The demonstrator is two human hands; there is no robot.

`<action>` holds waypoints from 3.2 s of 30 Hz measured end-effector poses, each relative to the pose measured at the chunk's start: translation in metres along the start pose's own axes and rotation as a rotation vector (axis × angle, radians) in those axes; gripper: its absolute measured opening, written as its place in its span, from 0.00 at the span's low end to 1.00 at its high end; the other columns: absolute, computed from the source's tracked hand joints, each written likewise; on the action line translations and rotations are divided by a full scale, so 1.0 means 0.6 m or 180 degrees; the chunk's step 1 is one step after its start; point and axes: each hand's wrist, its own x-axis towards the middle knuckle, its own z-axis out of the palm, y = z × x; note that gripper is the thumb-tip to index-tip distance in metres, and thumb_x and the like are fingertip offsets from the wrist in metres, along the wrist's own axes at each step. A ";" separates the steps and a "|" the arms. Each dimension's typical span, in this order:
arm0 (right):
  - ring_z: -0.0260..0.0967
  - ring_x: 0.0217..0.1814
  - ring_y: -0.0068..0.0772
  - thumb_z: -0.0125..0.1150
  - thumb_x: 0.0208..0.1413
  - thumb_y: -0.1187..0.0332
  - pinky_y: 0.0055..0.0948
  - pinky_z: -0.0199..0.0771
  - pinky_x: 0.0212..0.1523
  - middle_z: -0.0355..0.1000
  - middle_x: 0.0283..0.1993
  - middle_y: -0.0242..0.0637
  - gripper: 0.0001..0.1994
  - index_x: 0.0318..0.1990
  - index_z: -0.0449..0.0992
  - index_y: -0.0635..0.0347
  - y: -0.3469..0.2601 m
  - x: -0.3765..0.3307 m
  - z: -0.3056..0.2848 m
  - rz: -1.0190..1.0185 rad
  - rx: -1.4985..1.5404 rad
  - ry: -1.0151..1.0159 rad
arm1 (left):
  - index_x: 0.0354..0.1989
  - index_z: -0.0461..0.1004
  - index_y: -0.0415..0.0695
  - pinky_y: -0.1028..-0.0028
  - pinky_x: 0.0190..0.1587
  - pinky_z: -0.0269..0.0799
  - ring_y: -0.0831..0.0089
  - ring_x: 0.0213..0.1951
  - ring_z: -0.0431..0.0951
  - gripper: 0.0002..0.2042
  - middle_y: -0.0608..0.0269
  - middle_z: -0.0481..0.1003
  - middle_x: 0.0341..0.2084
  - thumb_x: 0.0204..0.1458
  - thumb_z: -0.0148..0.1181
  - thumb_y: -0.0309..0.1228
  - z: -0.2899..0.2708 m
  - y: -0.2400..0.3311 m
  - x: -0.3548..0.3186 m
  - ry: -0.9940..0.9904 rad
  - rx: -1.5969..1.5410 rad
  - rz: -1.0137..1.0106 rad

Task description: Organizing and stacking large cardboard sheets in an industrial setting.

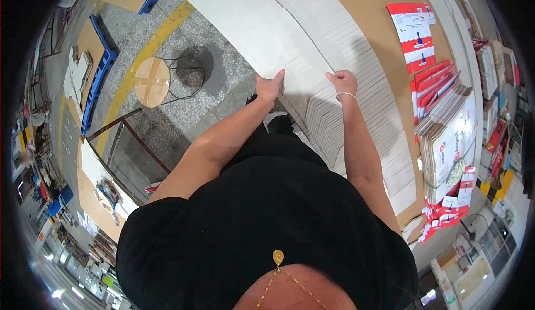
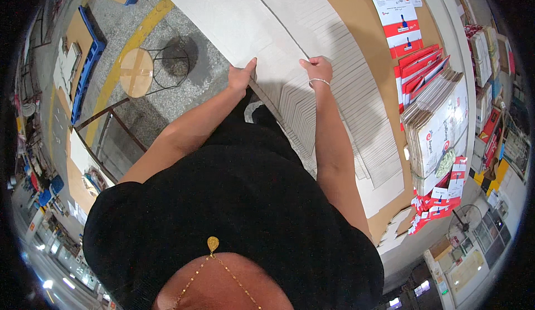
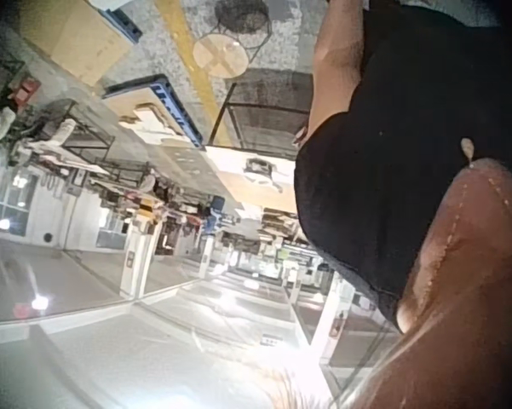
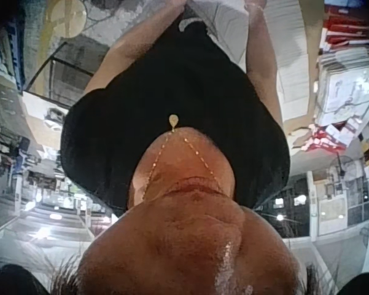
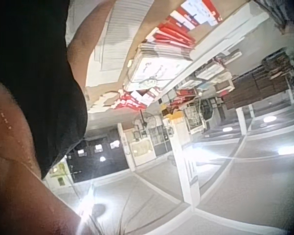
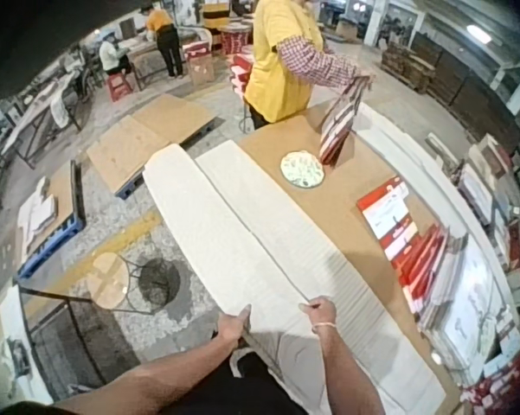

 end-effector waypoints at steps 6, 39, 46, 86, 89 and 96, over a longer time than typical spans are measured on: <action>0.70 0.34 0.37 0.65 0.41 0.60 0.32 0.69 0.37 0.73 0.31 0.42 0.16 0.33 0.75 0.63 -0.016 -0.013 -0.002 -0.0712 -0.0408 0.0087 | 0.58 0.48 0.35 0.66 0.53 0.61 0.63 0.53 0.62 0.40 0.53 0.59 0.54 0.43 0.65 0.41 0.015 0.005 -0.047 0.0243 -0.0417 -0.0745; 0.61 0.49 0.49 0.50 0.51 0.64 0.41 0.61 0.49 0.68 0.44 0.51 0.16 0.44 0.71 0.65 -0.076 0.036 0.037 -0.1570 -0.0968 0.0544 | 0.62 0.37 0.31 0.68 0.59 0.51 0.60 0.59 0.54 0.48 0.49 0.53 0.59 0.46 0.54 0.55 0.009 0.010 -0.039 0.0590 -0.0962 -0.1274; 0.64 0.40 0.47 0.55 0.48 0.63 0.39 0.64 0.43 0.69 0.34 0.47 0.15 0.40 0.74 0.61 -0.003 -0.067 0.011 -0.1766 -0.1062 0.0820 | 0.60 0.49 0.37 0.59 0.57 0.54 0.59 0.57 0.57 0.44 0.54 0.56 0.57 0.43 0.52 0.60 0.055 -0.046 -0.099 -0.0205 -0.1122 -0.1876; 0.64 0.23 0.24 0.70 0.37 0.60 0.25 0.66 0.27 0.71 0.23 0.35 0.17 0.25 0.72 0.64 0.076 -0.071 -0.084 -0.0286 -0.0040 -0.0273 | 0.52 0.56 0.33 0.69 0.50 0.65 0.63 0.49 0.68 0.35 0.51 0.66 0.48 0.37 0.69 0.30 0.054 -0.041 -0.079 0.0620 0.0370 -0.0144; 0.65 0.24 0.23 0.70 0.37 0.60 0.24 0.66 0.28 0.71 0.23 0.35 0.17 0.25 0.72 0.64 0.084 -0.068 -0.079 -0.0384 0.0039 -0.0219 | 0.53 0.55 0.34 0.69 0.51 0.63 0.63 0.50 0.67 0.36 0.51 0.66 0.48 0.37 0.69 0.30 0.050 -0.040 -0.076 0.0429 0.0181 -0.0199; 0.66 0.26 0.23 0.70 0.37 0.60 0.24 0.67 0.30 0.72 0.25 0.35 0.16 0.26 0.72 0.64 0.055 -0.069 -0.066 -0.0439 0.0327 -0.0119 | 0.55 0.53 0.37 0.67 0.52 0.63 0.62 0.50 0.67 0.35 0.52 0.66 0.49 0.39 0.67 0.28 0.052 -0.049 -0.072 0.0666 0.0022 -0.0266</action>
